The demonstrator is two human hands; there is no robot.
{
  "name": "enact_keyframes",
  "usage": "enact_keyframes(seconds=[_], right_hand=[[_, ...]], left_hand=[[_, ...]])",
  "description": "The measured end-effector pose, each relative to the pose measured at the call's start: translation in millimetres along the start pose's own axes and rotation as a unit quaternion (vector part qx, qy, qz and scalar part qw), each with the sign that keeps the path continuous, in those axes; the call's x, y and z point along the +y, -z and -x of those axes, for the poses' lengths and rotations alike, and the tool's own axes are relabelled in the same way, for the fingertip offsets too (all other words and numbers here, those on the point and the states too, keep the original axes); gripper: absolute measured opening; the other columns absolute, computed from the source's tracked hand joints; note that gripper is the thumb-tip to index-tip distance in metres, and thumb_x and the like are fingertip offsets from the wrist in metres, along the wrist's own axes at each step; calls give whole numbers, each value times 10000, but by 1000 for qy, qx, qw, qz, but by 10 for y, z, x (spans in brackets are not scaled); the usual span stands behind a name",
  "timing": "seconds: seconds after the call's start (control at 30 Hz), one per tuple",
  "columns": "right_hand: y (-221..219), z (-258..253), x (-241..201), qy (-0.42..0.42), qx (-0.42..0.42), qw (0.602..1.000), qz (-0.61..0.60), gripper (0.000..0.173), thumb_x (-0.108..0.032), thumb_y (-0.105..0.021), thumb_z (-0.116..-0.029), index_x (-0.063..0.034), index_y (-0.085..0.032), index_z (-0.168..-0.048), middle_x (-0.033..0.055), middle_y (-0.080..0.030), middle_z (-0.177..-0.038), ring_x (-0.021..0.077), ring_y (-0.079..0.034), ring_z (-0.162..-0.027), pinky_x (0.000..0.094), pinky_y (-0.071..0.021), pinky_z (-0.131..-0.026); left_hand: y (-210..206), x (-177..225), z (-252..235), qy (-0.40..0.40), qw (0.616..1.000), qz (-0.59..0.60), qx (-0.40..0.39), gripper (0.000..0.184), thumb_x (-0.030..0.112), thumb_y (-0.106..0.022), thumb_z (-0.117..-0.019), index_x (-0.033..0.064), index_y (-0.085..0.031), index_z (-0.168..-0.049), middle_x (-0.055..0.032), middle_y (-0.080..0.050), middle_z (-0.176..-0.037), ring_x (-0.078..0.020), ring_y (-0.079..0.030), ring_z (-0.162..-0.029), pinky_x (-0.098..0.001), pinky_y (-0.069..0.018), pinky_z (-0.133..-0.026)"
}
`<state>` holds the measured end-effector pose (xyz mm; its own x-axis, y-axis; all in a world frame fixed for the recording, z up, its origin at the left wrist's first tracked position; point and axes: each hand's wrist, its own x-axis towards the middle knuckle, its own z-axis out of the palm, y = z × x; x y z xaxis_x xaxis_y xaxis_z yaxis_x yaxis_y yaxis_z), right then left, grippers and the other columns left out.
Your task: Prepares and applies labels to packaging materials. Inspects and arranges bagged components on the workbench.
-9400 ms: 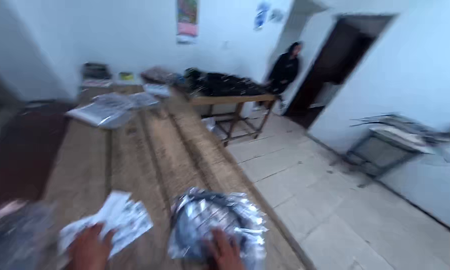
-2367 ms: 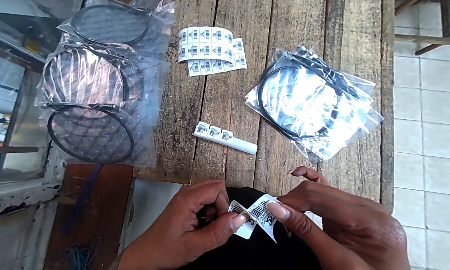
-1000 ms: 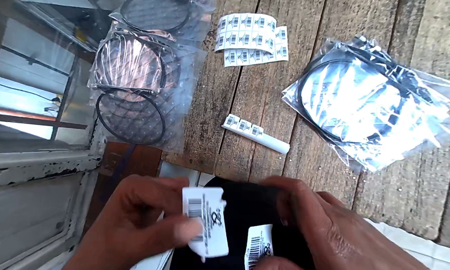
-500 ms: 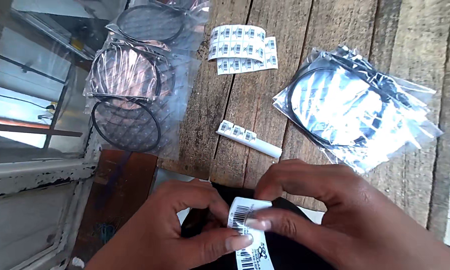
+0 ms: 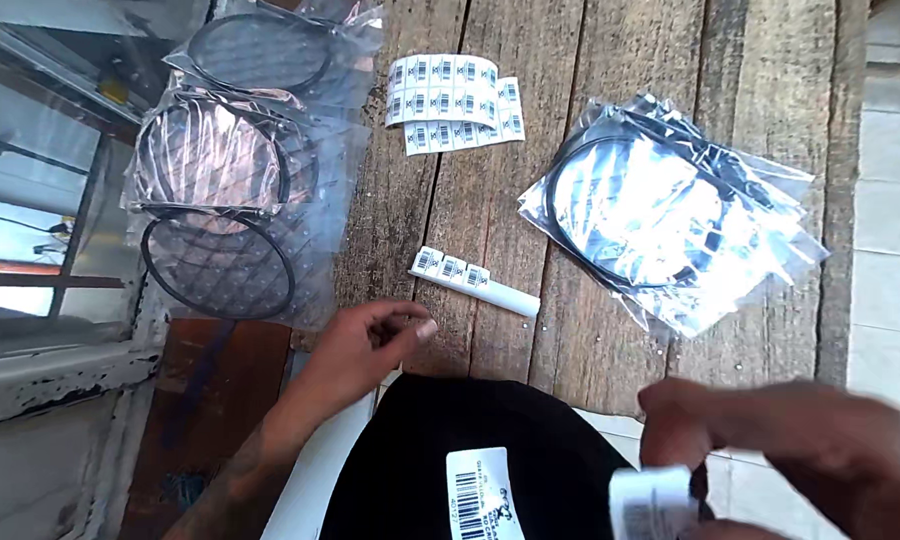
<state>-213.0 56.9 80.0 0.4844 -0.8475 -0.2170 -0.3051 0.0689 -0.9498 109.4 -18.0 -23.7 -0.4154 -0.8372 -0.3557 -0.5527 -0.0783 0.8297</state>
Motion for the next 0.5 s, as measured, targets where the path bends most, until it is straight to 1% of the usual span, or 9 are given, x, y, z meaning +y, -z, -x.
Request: enact_keyframes(seconds=[0.03, 0.1, 0.17, 0.23, 0.3, 0.33, 0.4, 0.47, 0.5], right_hand=[[-81, 2, -36, -15, -17, 999, 41, 336, -367, -711, -964, -31, -700, -955, 62, -681, -792, 117, -634, -734, 356, -519, -736], [-272, -14, -27, -40, -34, 987, 153, 453, -468, -697, -950, -16, -670, -933, 112, -630, -714, 237, -581, -628, 475, -453, -678], [-380, -18, 4, -56, -45, 972, 222, 538, -564, -668, -935, -26, -655, -932, 118, -600, -716, 269, -551, -602, 492, -434, -654], [-398, 0, -11, -75, -49, 961, 263, 597, -624, -642, -923, -30, -630, -976, 120, -590, -730, 281, -546, -599, 494, -425, -651], [-386, 15, -23, -94, -41, 956, 273, 665, -670, -643, -896, -36, -598, -1095, 112, -602, -761, 278, -554, -603, 501, -434, -645], [-373, 18, -15, -96, -32, 962, 255, 697, -667, -659, -887, -44, -591, -1191, 109, -617, -808, 268, -559, -622, 497, -444, -644], [-343, 28, 51, -78, 14, 981, 178, 727, -635, -704, -870, -102, -581, -1349, 81, -640, -925, 209, -570, -689, 442, -471, -644], [-255, 9, 180, -39, 106, 988, 101, 641, -638, -713, -859, -197, -635, -1317, -5, -672, -989, 93, -607, -753, 314, -526, -647], [-179, -44, 266, -17, 157, 984, 81, 545, -612, -694, -889, -228, -650, -1273, -63, -678, -1014, 36, -628, -783, 250, -560, -664]], left_hand=[[-53, -132, -131, 6, 998, -54, 32, 216, 280, -690, -978, 153, -741, -1146, 36, -723, -847, -77, -661, -700, -299, -568, -643], [-161, -377, -405, 11, 990, -111, 83, 217, 246, -693, -984, 99, -739, -1136, -49, -725, -901, -167, -678, -758, -406, -575, -707], [-245, -532, -642, 4, 985, -128, 113, 257, 247, -695, -984, 63, -712, -1162, -113, -704, -1001, -232, -674, -853, -443, -564, -772], [-298, -589, -821, 16, 982, -133, 133, 370, 306, -705, -972, 41, -681, -1229, -156, -688, -1091, -273, -679, -941, -466, -568, -841], [-334, -547, -902, 45, 979, -97, 171, 406, 363, -695, -974, 14, -679, -1181, -165, -688, -1061, -277, -682, -932, -477, -567, -844], [-348, -515, -932, 61, 975, -78, 199, 432, 415, -675, -979, 6, -688, -1118, -152, -699, -999, -263, -689, -887, -475, -568, -821], [-352, -462, -971, 102, 969, -66, 216, 533, 517, -648, -969, 6, -683, -1116, -146, -706, -978, -268, -692, -887, -500, -559, -828], [-364, -474, -976, 116, 976, -79, 166, 570, 481, -730, -922, -2, -656, -1216, -200, -673, -1129, -332, -670, -1007, -551, -543, -889], [-392, -473, -960, 109, 980, -85, 141, 566, 419, -778, -898, -14, -641, -1236, -240, -625, -1198, -375, -637, -1048, -578, -526, -898]])
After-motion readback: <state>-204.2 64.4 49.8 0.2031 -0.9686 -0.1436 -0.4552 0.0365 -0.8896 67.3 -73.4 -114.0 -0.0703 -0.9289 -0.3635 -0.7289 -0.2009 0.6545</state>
